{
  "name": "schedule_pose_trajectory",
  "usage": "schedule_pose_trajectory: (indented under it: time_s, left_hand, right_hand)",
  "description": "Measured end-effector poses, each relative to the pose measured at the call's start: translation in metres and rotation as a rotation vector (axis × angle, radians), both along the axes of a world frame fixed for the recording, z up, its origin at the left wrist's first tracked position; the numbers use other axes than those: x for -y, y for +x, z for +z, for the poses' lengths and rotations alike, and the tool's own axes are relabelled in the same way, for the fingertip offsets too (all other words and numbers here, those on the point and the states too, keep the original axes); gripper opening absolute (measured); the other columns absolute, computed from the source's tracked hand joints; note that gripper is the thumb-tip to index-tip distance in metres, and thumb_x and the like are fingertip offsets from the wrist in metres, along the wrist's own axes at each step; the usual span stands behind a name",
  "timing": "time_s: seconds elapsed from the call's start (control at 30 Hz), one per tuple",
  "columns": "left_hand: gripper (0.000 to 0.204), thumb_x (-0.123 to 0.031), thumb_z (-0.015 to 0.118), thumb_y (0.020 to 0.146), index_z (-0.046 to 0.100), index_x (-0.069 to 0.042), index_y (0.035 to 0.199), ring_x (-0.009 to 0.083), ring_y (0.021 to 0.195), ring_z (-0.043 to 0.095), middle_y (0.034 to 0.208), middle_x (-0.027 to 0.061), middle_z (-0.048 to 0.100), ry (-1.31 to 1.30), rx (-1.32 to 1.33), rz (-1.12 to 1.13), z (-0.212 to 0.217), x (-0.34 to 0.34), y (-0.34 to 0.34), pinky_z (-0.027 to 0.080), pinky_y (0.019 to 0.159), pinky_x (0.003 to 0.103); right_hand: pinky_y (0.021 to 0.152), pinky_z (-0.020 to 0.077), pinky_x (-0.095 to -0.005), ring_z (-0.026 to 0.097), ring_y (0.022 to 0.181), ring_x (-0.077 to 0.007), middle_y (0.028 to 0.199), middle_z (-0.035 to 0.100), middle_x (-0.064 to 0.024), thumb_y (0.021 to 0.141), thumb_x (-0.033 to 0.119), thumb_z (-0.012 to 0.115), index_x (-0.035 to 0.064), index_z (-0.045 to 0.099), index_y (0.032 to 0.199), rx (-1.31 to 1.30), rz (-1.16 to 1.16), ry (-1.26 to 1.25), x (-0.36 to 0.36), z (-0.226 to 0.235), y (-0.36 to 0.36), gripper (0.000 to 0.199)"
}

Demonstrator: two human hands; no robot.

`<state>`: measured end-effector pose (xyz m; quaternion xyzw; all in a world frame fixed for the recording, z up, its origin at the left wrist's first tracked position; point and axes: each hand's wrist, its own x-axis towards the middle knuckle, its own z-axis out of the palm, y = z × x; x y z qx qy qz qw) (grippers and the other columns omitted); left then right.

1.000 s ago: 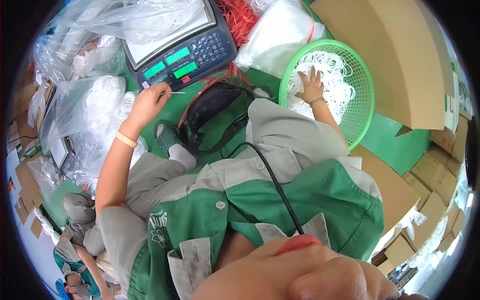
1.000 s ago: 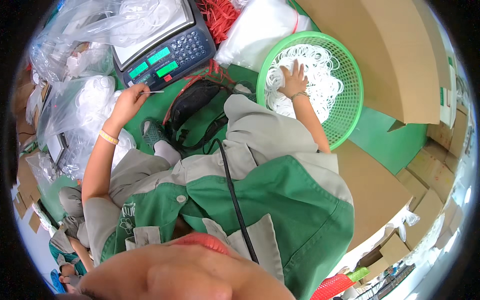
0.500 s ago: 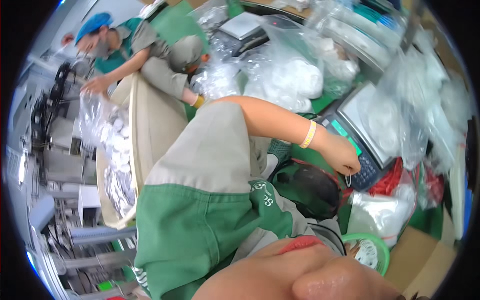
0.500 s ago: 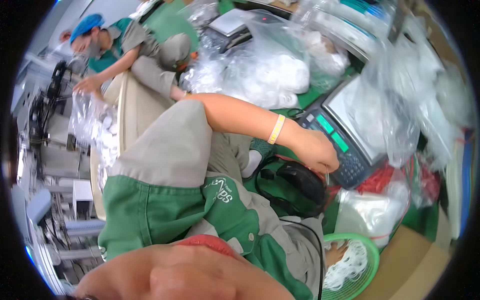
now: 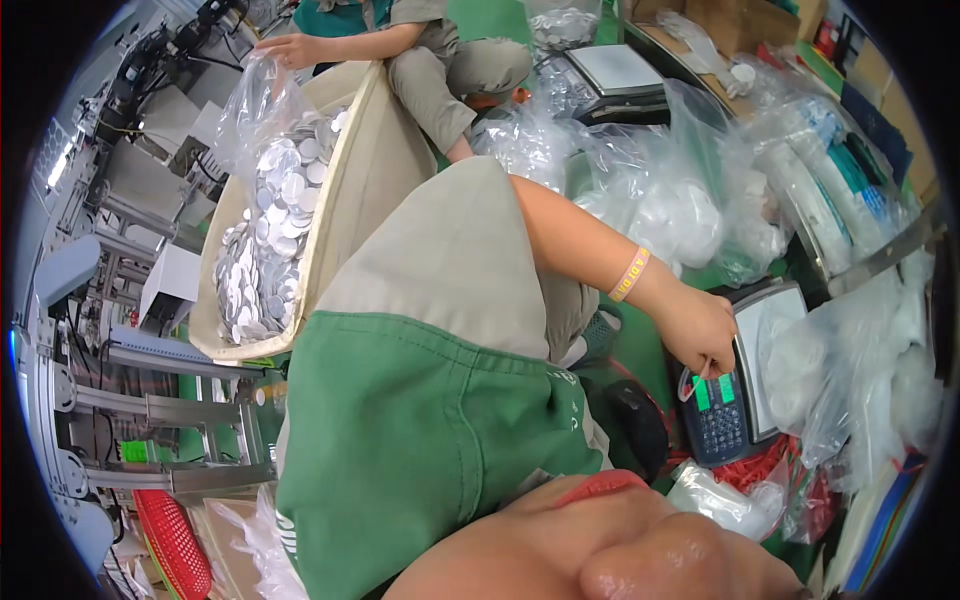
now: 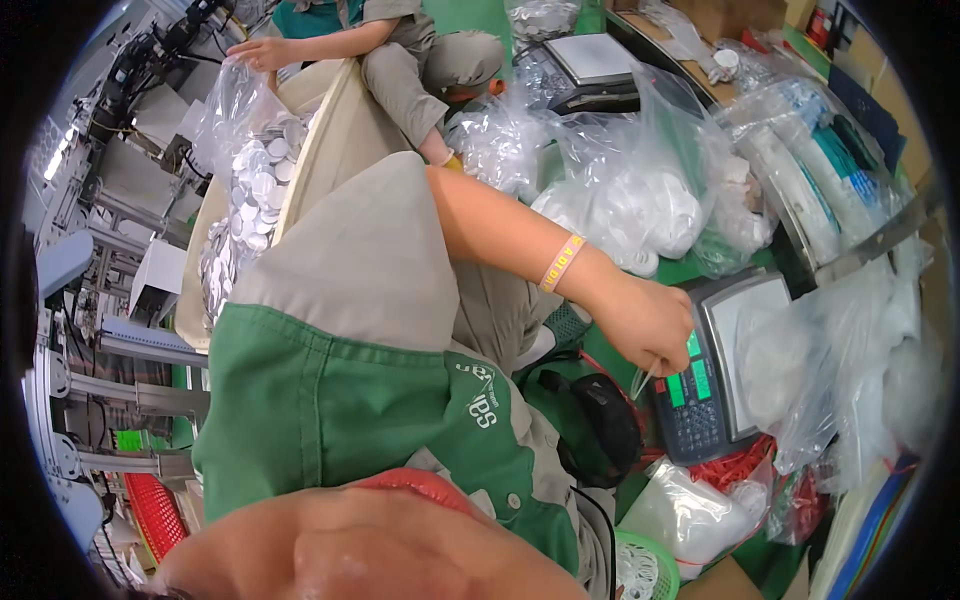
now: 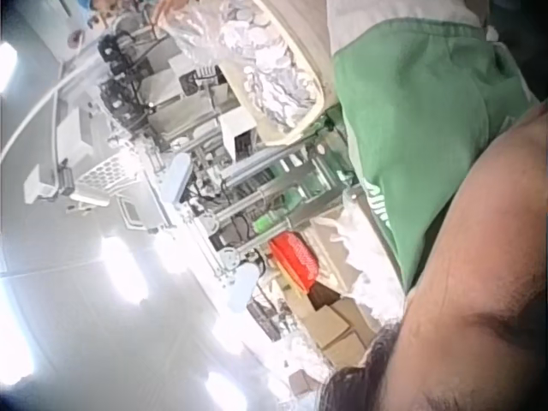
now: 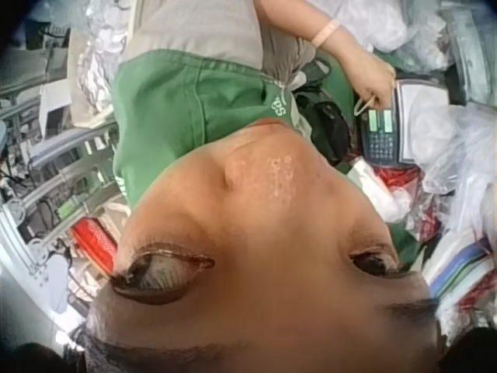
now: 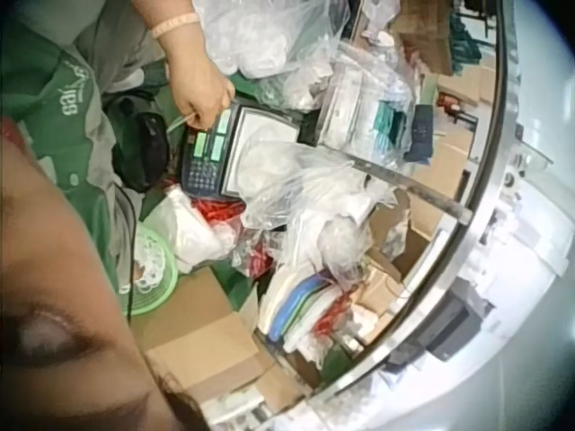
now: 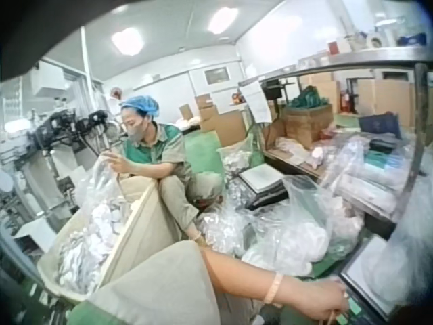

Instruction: Weighing white rubber rings on a digital scale and placing them into plastic bags for packaging.

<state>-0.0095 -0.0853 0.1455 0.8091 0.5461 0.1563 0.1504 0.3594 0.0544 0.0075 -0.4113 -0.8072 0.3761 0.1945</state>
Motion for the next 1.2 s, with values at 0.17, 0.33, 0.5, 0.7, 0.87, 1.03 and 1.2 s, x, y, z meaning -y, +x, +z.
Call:
schedule_pose_trajectory:
  time_s: [0.17,0.33,0.5,0.7,0.87,1.03,1.2]
  left_hand:
    - [0.016,-0.021,0.052,0.081,0.061,-0.008,0.086,0.0224,0.066,0.059,0.071,0.006,0.062,-0.19,0.319,0.124,0.001,-0.006,0.002,0.044,0.061,0.036]
    - [0.025,-0.027,0.052,0.083,0.059,-0.003,0.081,0.0192,0.066,0.06,0.07,0.0083,0.062,-0.286,0.387,0.076,-0.004,-0.035,-0.007,0.045,0.059,0.034]
    - [0.022,-0.023,0.051,0.086,0.056,-0.002,0.082,0.0195,0.063,0.059,0.066,0.0076,0.061,-0.491,0.402,0.145,0.024,-0.011,-0.011,0.044,0.059,0.032]
    - [0.019,-0.02,0.051,0.085,0.056,-0.001,0.083,0.0221,0.061,0.057,0.065,0.0094,0.059,-0.496,0.339,-0.047,0.028,-0.022,0.012,0.042,0.057,0.034]
    - [0.014,-0.014,0.051,0.082,0.057,-0.002,0.083,0.0245,0.061,0.058,0.065,0.0109,0.059,-0.487,0.293,-0.025,0.029,-0.006,0.009,0.042,0.058,0.035]
    - [0.012,-0.012,0.05,0.08,0.057,-0.002,0.083,0.0267,0.063,0.058,0.066,0.0117,0.059,-0.438,0.256,-0.051,0.025,-0.006,0.005,0.043,0.058,0.037]
    - [0.01,-0.012,0.053,0.078,0.055,-0.003,0.082,0.029,0.062,0.055,0.067,0.015,0.056,-0.305,0.221,0.028,0.024,-0.004,-0.007,0.041,0.057,0.039]
  right_hand:
    - [0.065,0.0421,-0.0318,0.051,0.078,-0.0226,0.089,0.054,-0.0078,0.077,0.015,0.051,0.007,0.051,0.109,-0.032,0.228,-0.203,-0.009,0.053,-0.052,0.033]
    - [0.061,0.0414,-0.0282,0.05,0.072,-0.0167,0.083,0.052,-0.0028,0.079,0.018,0.053,0.0085,0.051,0.107,-0.1,0.274,-0.276,-0.04,0.13,-0.065,0.03]
    - [0.056,0.0407,-0.0246,0.048,0.066,-0.0107,0.078,0.051,0.0023,0.08,0.021,0.055,0.01,0.051,0.104,-0.34,0.414,-0.361,-0.097,0.197,-0.126,0.027]
    - [0.068,0.047,-0.0258,0.054,0.082,-0.0111,0.092,0.054,-0.0007,0.079,0.025,0.058,0.0058,0.052,0.106,-0.483,0.204,-0.203,-0.147,0.216,-0.176,0.034]
    - [0.069,0.048,-0.0284,0.06,0.073,-0.0186,0.088,0.062,-0.0101,0.074,0.012,0.058,0.0005,0.055,0.101,0.196,0.311,-0.127,-0.189,0.146,-0.24,0.03]
    - [0.073,0.0475,-0.0332,0.06,0.073,-0.0259,0.088,0.063,-0.0171,0.073,0.005,0.054,-0.0031,0.056,0.102,0.647,0.03,0.647,-0.234,0.114,-0.243,0.03]
    - [0.068,0.0483,-0.0341,0.062,0.074,-0.0223,0.083,0.065,-0.0117,0.074,0.01,0.052,0.0036,0.061,0.099,0.275,0.198,0.544,-0.225,0.142,-0.227,0.027]
